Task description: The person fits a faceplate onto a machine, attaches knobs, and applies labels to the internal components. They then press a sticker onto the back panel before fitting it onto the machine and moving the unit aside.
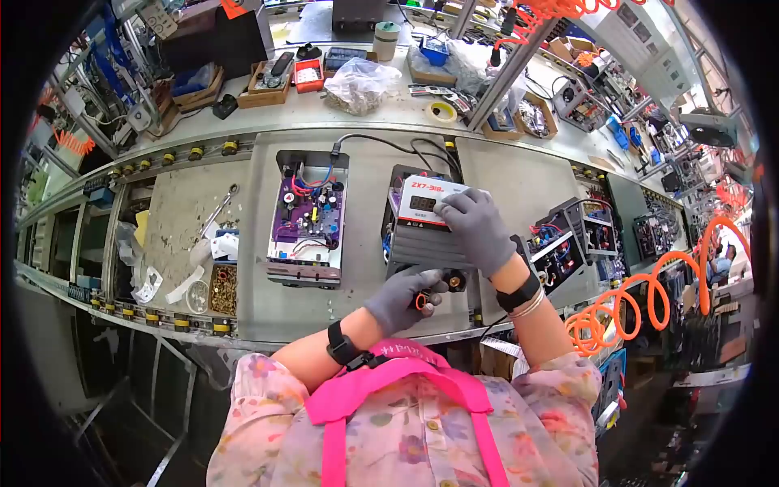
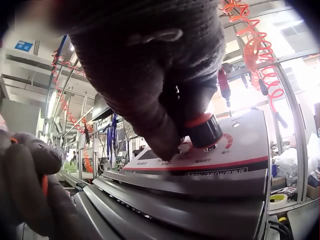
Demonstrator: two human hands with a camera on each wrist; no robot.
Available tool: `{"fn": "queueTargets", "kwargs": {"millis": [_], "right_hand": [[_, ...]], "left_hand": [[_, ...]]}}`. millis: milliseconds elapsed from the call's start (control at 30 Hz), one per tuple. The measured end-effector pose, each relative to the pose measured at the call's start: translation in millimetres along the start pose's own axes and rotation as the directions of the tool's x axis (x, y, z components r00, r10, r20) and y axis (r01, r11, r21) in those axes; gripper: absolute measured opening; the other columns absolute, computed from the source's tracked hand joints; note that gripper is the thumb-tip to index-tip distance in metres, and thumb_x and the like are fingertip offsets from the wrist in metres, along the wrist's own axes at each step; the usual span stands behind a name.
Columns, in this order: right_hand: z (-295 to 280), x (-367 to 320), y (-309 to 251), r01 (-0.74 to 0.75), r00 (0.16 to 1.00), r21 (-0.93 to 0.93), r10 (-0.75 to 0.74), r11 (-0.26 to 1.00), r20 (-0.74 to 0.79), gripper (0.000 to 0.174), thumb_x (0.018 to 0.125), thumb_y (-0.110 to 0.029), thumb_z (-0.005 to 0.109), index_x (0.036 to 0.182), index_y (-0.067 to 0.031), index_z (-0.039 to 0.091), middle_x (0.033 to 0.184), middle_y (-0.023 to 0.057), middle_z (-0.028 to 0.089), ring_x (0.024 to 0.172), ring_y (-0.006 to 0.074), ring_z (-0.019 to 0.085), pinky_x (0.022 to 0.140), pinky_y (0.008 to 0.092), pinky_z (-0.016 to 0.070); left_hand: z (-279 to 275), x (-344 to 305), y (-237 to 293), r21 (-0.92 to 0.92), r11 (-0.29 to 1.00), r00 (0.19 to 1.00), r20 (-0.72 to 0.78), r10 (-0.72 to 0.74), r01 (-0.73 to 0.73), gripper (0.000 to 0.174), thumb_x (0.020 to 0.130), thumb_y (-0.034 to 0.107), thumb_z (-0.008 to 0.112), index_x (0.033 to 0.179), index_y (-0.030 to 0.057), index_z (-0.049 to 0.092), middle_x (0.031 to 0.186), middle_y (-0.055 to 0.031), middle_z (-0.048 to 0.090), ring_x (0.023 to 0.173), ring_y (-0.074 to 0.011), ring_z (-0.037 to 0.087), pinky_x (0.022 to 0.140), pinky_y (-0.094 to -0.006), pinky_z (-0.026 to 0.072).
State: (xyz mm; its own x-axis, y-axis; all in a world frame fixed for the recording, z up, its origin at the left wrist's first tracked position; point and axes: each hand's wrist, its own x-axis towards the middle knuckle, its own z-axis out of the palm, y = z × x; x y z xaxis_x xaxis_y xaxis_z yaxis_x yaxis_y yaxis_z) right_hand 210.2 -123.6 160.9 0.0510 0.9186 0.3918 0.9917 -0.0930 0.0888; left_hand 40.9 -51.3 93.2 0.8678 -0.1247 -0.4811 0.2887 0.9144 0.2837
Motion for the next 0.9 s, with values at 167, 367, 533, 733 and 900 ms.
{"fn": "queueTargets", "kwargs": {"millis": [167, 367, 533, 733, 900], "right_hand": [[6, -3, 0, -0.002, 1.0, 0.018, 0.003, 1.0, -0.003, 0.021, 0.074, -0.011, 0.057, 0.093, -0.0082, 0.066, 0.095, 0.0039, 0.062, 0.09, 0.0236, 0.057, 0.081, 0.036, 0.0474], [-7, -4, -3, -0.054, 0.998, 0.097, 0.049, 0.994, 0.047, 0.023, 0.074, -0.016, 0.064, 0.095, -0.0092, 0.065, 0.097, 0.005, 0.062, 0.095, 0.0248, 0.057, 0.083, 0.0383, 0.0458], [2, 21, 0, -0.276, 0.925, 0.199, 0.316, 0.94, -0.21, 0.023, 0.08, -0.027, 0.067, 0.094, -0.0092, 0.063, 0.101, 0.0089, 0.059, 0.095, 0.0283, 0.056, 0.082, 0.0416, 0.0456], [32, 9, -6, -0.23, 0.957, 0.033, 0.232, 0.973, -0.173, 0.022, 0.08, -0.028, 0.067, 0.084, -0.0088, 0.057, 0.083, 0.0095, 0.053, 0.082, 0.0298, 0.055, 0.067, 0.0411, 0.0474], [35, -31, -31, -0.172, 0.932, 0.061, 0.183, 0.983, -0.314, 0.019, 0.079, -0.021, 0.068, 0.087, -0.0104, 0.055, 0.083, 0.009, 0.051, 0.077, 0.0303, 0.053, 0.063, 0.0425, 0.0457]], "left_hand": [[-4, 3, -4, 0.014, 1.0, 1.0, 0.005, 0.006, -0.006, 0.016, 0.093, 0.02, 0.057, 0.1, 0.0062, 0.054, 0.087, -0.0048, 0.059, 0.064, -0.0096, 0.051, 0.049, -0.0208, 0.0416], [-10, 6, -5, -0.05, 0.998, 0.999, 0.032, -0.035, 0.037, 0.016, 0.093, 0.02, 0.057, 0.1, 0.0066, 0.054, 0.085, -0.0045, 0.059, 0.065, -0.0099, 0.052, 0.049, -0.0203, 0.0416], [-13, 5, -8, -0.06, 0.996, 0.997, 0.03, -0.065, 0.067, 0.016, 0.093, 0.02, 0.056, 0.101, 0.0068, 0.054, 0.085, -0.0047, 0.06, 0.065, -0.0107, 0.052, 0.049, -0.0204, 0.0422], [-14, -8, -11, 0.037, 0.99, 0.99, 0.02, -0.137, 0.136, 0.022, 0.093, 0.023, 0.056, 0.103, 0.0043, 0.055, 0.084, -0.0058, 0.058, 0.06, -0.0103, 0.05, 0.045, -0.0193, 0.0402], [-35, -45, -13, 0.299, 0.94, 0.971, 0.124, -0.206, 0.161, 0.044, 0.094, 0.034, 0.052, 0.124, 0.0016, 0.049, 0.084, -0.0063, 0.059, 0.061, -0.0096, 0.055, 0.043, -0.0181, 0.0421]]}}
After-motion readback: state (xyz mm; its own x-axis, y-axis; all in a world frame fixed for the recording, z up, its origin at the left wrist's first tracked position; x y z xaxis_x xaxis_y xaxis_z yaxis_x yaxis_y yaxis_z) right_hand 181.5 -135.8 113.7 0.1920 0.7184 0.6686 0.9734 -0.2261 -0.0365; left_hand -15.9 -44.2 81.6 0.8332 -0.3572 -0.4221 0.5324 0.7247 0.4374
